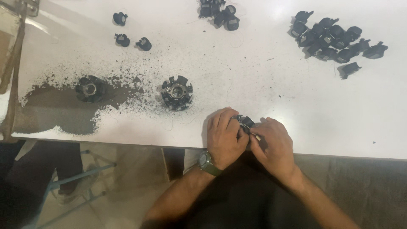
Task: The person sits at a white workbench and assembles small black plastic parts by hand, fitting components together one at a time and placing each finished round assembly on the table with other completed units. They occasionally pick up loose parts from the table and reposition finished assemblies.
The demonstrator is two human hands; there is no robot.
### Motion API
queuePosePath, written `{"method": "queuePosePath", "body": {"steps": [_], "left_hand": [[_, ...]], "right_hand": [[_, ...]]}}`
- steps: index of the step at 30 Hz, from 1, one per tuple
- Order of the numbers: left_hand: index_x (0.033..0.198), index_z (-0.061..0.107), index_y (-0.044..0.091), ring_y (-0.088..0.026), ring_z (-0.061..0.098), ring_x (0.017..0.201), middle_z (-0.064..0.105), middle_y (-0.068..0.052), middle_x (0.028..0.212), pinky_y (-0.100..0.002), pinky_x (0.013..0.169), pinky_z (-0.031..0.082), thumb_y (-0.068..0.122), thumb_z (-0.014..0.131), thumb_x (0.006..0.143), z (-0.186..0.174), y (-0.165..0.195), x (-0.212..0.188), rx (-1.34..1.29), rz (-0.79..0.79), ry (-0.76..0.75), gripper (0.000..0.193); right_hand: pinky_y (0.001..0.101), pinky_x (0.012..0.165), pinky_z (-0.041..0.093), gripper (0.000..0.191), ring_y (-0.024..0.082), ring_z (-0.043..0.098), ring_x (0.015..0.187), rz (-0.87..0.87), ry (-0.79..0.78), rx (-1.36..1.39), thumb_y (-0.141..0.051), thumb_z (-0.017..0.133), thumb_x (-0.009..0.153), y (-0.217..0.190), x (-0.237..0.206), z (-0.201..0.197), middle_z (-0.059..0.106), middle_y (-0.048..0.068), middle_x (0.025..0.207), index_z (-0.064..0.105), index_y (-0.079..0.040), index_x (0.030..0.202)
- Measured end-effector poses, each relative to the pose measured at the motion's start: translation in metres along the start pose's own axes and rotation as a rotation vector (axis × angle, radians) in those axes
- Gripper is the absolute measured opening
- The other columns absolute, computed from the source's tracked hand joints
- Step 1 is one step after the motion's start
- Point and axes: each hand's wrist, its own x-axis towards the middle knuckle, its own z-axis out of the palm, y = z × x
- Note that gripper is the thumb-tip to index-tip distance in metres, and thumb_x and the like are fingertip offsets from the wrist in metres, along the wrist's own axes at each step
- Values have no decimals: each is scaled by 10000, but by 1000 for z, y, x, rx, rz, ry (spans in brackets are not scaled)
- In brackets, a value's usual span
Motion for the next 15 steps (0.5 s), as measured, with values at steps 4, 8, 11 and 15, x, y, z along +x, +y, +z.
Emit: {"method": "queuePosePath", "body": {"steps": [4,8,11,15], "left_hand": [[846,612,25,-370,580,1234,629,-148,1198,-542,1077,430,56,696,768,0,-2,-4,17,4,5,119],[857,612,23,-359,586,1237,632,-140,1199,-534,1079,440,53,690,782,2,-3,-8,12,9,29,113],[856,611,28,-354,588,1230,634,-131,1189,-531,1062,447,60,697,777,1,-2,-9,4,10,48,121],[883,609,62,-319,580,1200,595,-168,1254,-514,1061,460,85,707,823,-16,-9,-2,28,-1,97,118]], "right_hand": [[508,1043,525,285,362,680,1084,-16,-16,-45,-2,776,790,-5,0,0,701,109,1043,656,-51,1044],[504,1051,528,264,351,684,1081,-2,-52,-73,-4,775,798,-8,3,-3,703,98,1015,662,-54,1032],[519,1055,520,267,339,694,1064,3,-98,-106,-21,786,797,-10,5,-4,707,95,1004,663,-64,1029],[515,1076,510,255,353,696,1097,-21,25,-33,-14,746,836,-9,-1,-7,704,103,1026,628,-57,1059]]}}
